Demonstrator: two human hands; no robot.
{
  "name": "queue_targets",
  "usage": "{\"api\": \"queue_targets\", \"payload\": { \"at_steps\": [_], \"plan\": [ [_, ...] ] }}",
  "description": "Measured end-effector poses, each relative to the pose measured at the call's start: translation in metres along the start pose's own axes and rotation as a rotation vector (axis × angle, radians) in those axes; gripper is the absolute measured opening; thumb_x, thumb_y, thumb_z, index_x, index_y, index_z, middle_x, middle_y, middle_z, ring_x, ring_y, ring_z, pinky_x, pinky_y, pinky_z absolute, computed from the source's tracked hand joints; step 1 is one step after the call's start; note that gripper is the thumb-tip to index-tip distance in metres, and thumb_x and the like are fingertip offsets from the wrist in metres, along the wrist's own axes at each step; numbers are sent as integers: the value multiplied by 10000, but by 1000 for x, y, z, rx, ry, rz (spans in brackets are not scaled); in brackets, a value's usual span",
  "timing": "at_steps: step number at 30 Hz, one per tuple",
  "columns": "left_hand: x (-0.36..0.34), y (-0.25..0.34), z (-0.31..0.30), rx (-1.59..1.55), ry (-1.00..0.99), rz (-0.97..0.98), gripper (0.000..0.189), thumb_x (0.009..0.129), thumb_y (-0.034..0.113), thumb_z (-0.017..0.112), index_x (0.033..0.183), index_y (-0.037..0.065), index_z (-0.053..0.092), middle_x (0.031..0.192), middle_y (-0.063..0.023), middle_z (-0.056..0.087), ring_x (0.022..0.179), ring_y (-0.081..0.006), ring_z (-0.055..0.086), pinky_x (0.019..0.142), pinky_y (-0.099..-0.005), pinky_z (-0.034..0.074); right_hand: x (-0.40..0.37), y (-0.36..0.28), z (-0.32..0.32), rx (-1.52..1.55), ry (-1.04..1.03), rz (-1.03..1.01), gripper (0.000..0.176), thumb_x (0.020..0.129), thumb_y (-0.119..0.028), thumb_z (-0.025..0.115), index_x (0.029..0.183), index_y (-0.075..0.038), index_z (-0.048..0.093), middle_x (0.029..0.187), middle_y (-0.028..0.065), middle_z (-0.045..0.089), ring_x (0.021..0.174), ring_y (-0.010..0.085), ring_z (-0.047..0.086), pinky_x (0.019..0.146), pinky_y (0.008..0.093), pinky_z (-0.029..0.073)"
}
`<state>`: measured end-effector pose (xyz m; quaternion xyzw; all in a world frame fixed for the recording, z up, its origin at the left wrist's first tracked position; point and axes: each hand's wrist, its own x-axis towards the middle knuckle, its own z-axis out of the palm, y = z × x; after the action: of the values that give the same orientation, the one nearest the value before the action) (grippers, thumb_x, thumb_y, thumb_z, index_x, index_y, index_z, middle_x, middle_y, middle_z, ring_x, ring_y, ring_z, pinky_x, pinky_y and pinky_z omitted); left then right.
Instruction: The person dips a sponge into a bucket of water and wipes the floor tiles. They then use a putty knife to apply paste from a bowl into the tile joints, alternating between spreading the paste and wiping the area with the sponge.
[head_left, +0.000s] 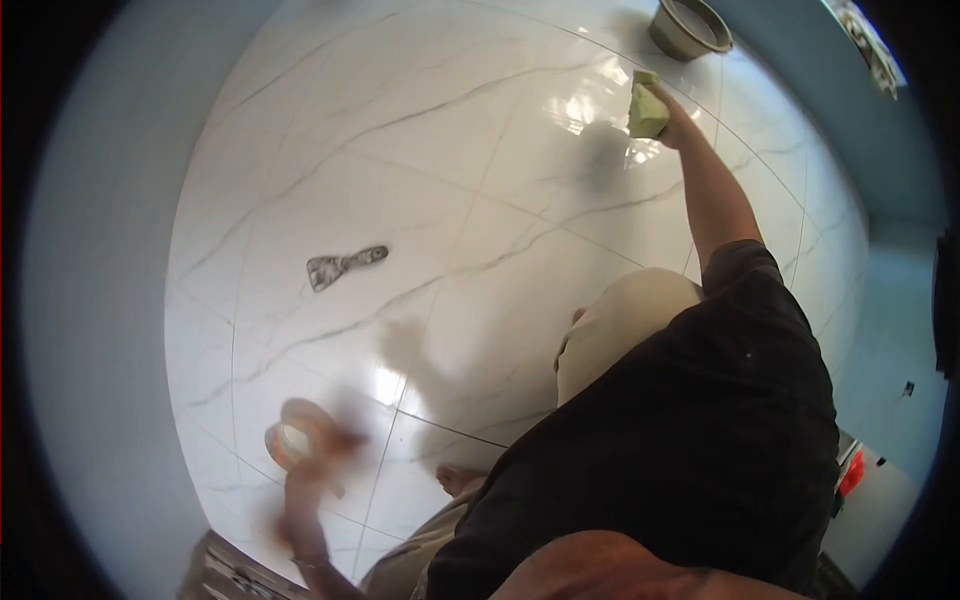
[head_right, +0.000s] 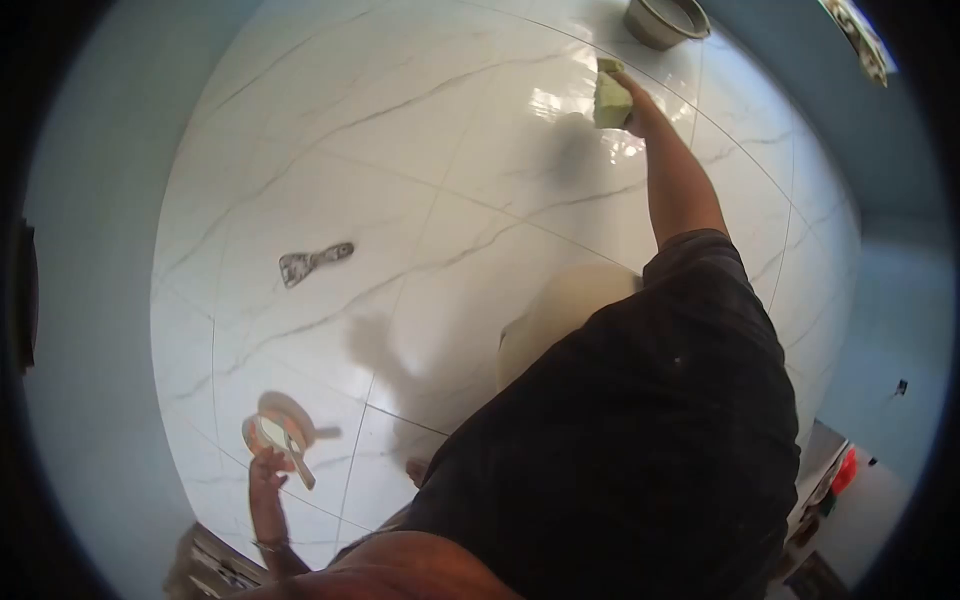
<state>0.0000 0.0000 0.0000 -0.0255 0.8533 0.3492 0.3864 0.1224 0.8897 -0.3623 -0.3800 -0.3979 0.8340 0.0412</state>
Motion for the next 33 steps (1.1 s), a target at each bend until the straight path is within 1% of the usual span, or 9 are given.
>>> {"api": "queue_targets", "payload": {
  "at_steps": [2,3,6,8,19,23,25,27,33],
  "plan": [
    [-17,31,50,-117,41,9,590,929,262,625,1437,43,420,1261,-107,606,1144,-219,599,933,-384,480,-20,14,9,-19,211,-88,423,954,-424,591,1229,-104,611,1070,84,678,973,248,674,856,477,552],
    [43,28,150,-309,-37,-47,574,939,249,618,1436,41,422,1241,-119,619,1122,-227,613,927,-395,488,-20,-77,-70,-106,289,-166,423,954,-424,591,1229,-104,611,1070,84,678,973,248,674,856,477,552],
    [89,41,195,489,-413,-39,502,906,167,664,1355,2,512,1206,-200,645,1092,-310,638,954,-397,503,-10,-181,-106,112,358,-548,438,948,-430,604,1232,-97,613,1107,68,684,967,237,672,863,435,545],
    [100,41,203,498,-345,-41,525,896,181,680,1364,13,514,1216,-198,644,1095,-315,638,959,-409,498,3,-224,-152,150,113,-522,427,927,-460,619,1199,-130,629,1082,48,687,954,220,671,849,414,539],
    [129,-36,203,497,-247,164,429,928,150,574,1334,20,529,1146,-192,675,1093,-278,646,964,-393,497,8,-294,-125,261,451,-747,331,872,-452,546,1019,-173,649,1028,71,696,964,310,669,852,526,526],
    [116,-23,212,438,-354,-37,444,941,164,543,1364,36,509,1117,-129,683,1025,-197,632,881,-344,501,9,-338,-110,346,443,-818,308,862,-419,523,1000,-176,651,1010,71,693,956,322,661,865,562,509],
    [103,-49,209,-67,-299,-264,467,943,179,531,1390,49,491,1110,-111,685,987,-166,637,818,-324,507,14,-369,-104,466,331,-900,284,839,-410,526,954,-187,659,965,62,688,932,331,651,862,573,494],
    [101,-122,197,47,-322,-141,498,939,217,547,1406,57,478,1096,-100,687,957,-150,642,775,-316,512,20,-395,-91,437,165,-948,300,808,-431,530,895,-176,663,936,64,681,900,336,642,849,559,489],
    [65,-57,175,121,-164,-212,460,937,198,620,1345,10,520,1037,-146,699,986,-213,659,898,-345,504,-2,-432,-44,514,167,-993,357,720,-464,571,792,-132,680,887,61,688,848,346,644,862,607,477]
  ]
}}
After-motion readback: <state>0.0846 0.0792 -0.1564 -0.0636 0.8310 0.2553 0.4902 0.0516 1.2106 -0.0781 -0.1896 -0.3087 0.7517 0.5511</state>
